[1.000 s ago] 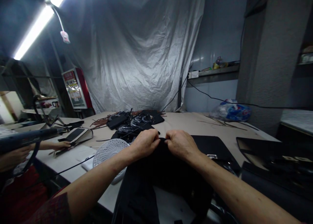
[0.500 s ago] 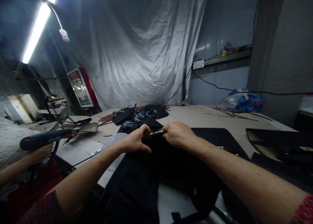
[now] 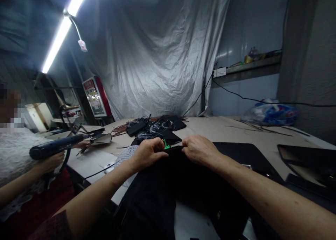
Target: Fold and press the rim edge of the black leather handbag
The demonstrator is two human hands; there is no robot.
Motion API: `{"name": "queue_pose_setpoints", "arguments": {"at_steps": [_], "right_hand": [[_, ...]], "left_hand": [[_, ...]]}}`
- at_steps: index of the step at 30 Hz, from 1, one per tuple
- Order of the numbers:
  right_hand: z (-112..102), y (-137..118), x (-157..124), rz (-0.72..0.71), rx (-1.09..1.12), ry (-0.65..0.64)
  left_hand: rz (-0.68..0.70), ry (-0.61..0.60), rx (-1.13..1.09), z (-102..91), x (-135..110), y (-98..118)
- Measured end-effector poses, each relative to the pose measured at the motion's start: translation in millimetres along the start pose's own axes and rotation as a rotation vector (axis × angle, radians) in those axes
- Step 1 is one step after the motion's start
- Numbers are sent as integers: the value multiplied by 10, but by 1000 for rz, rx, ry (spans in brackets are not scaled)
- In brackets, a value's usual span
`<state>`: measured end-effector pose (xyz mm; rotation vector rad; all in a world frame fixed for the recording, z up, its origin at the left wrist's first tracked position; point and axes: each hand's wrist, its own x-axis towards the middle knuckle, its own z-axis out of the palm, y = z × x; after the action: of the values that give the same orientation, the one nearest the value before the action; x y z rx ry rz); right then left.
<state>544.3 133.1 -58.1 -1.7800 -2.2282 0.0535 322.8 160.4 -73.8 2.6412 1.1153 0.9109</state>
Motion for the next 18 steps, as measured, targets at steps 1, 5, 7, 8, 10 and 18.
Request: {"name": "queue_pose_setpoints", "arguments": {"at_steps": [1, 5, 7, 8, 10, 18], "right_hand": [[-2, -2, 0, -3, -5, 2], [0, -13, 2, -11, 6, 12], [5, -15, 1, -22, 18, 25], [7, -15, -2, -27, 23, 30], [8, -16, -9, -31, 27, 35], [-9, -51, -13, -18, -6, 27]], "left_hand": [[15, 18, 30, -12, -9, 14], [87, 41, 121, -43, -35, 42], [100, 46, 139, -47, -44, 39], [105, 47, 144, -46, -47, 36], [113, 46, 146, -42, -48, 27], [128, 19, 149, -17, -9, 7]]}}
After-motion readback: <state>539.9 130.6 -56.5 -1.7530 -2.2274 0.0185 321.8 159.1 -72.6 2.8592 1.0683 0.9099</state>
